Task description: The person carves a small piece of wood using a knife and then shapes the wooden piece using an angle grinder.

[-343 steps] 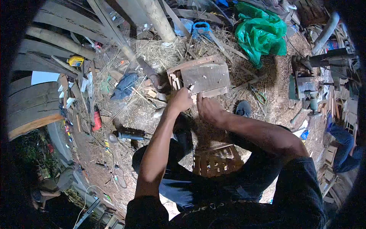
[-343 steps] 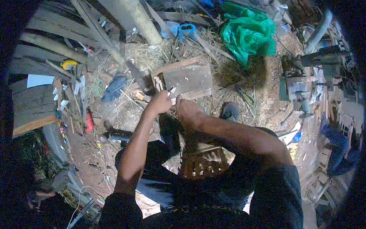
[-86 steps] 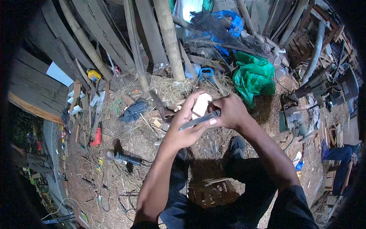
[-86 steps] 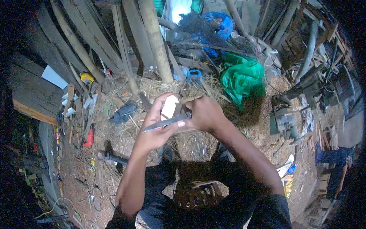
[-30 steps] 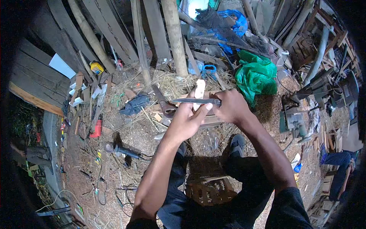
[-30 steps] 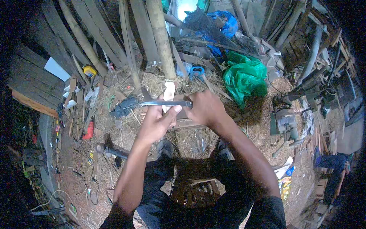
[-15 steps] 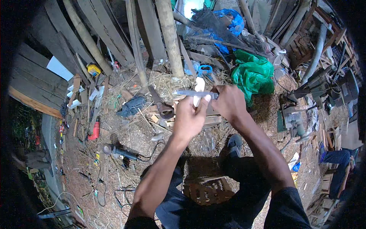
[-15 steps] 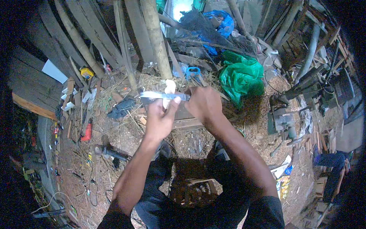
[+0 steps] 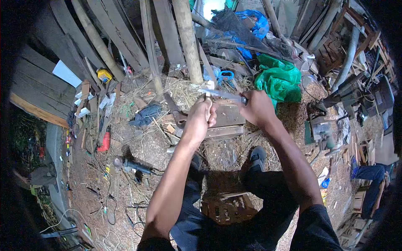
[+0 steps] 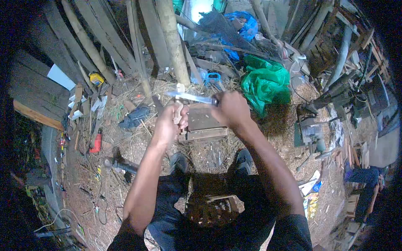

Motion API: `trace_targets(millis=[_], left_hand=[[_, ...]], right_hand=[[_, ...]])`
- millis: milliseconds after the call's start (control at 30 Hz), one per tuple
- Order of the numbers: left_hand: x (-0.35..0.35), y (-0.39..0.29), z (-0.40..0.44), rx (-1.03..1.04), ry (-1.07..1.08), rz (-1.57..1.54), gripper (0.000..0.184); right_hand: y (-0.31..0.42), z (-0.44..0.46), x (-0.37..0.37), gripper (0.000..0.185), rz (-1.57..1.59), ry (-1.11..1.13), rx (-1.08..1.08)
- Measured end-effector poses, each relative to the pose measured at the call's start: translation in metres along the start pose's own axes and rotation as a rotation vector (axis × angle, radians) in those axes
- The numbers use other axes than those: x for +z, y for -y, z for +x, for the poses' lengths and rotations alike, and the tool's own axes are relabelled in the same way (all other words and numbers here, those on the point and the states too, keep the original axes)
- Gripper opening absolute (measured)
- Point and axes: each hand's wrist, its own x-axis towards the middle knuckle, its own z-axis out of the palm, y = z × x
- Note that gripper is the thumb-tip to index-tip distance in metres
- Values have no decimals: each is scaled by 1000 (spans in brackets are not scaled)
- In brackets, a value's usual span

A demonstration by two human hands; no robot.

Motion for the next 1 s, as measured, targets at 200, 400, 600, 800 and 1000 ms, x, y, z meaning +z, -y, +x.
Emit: trace_targets(millis=[200, 400, 600, 800, 1000], left_hand=[[4, -11, -19, 123, -34, 103, 6], [9, -17, -36, 121, 17, 85, 36], [13, -21, -49, 202, 143, 138, 67], [11, -22, -55, 279, 65, 298, 68], [12, -27, -59, 253, -1, 317, 63]], right_hand=[[13, -8, 2, 24, -78, 78, -171], [19, -14, -2, 32, -34, 122, -129], [10, -19, 1, 29, 10, 72, -188], [20, -23, -8, 29, -18, 115, -191], [18, -27, -7, 29, -62, 107, -202]])
